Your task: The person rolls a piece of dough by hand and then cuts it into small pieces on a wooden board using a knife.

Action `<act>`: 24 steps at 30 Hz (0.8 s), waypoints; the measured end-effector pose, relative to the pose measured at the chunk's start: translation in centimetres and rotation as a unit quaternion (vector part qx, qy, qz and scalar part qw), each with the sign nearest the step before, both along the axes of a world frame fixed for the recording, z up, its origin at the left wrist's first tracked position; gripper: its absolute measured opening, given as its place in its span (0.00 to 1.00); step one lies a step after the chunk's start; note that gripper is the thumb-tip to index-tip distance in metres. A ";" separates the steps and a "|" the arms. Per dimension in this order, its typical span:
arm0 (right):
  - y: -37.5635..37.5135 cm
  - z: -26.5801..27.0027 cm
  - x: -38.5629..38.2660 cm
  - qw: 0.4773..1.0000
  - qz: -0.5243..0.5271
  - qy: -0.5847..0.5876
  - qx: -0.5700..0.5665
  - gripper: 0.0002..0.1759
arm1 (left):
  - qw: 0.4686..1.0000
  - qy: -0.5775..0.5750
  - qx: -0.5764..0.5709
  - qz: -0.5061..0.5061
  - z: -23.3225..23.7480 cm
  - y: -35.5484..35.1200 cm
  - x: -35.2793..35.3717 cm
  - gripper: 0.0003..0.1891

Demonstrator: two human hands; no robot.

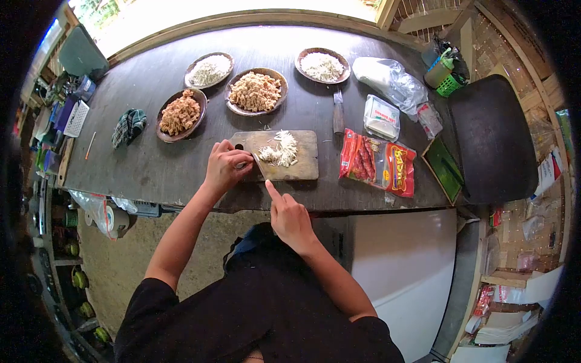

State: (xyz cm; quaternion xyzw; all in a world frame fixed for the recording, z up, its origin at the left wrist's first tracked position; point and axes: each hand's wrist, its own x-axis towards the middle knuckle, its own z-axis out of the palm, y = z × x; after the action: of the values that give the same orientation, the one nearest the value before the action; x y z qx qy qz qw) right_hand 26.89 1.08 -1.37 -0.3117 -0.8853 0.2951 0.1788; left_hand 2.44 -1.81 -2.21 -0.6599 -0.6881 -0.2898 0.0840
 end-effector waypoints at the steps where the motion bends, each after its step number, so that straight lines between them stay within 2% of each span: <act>1: 0.1 -0.1 -0.1 1.000 -0.003 -0.006 0.003 0.34 | 1.000 -0.001 0.000 -0.001 0.0 0.0 0.0 0.05; 4: 0.6 -0.7 -0.3 0.999 0.003 0.001 0.039 0.33 | 1.000 0.000 0.001 -0.001 0.1 0.0 0.0 0.06; 17: 0.2 0.3 0.2 1.000 0.010 0.017 -0.002 0.35 | 1.000 -0.014 -0.001 0.008 -0.2 0.0 0.0 0.06; 24: 0.7 -0.5 -0.4 0.999 0.002 0.003 0.032 0.34 | 0.999 -0.032 0.002 0.007 -0.1 0.1 -0.1 0.06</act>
State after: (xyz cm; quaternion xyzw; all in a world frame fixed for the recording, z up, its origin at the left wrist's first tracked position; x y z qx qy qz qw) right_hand 26.52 1.78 -1.90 -0.3036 -0.8943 0.2677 0.1908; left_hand 2.35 -1.75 -2.33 -0.6453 -0.6944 -0.3115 0.0656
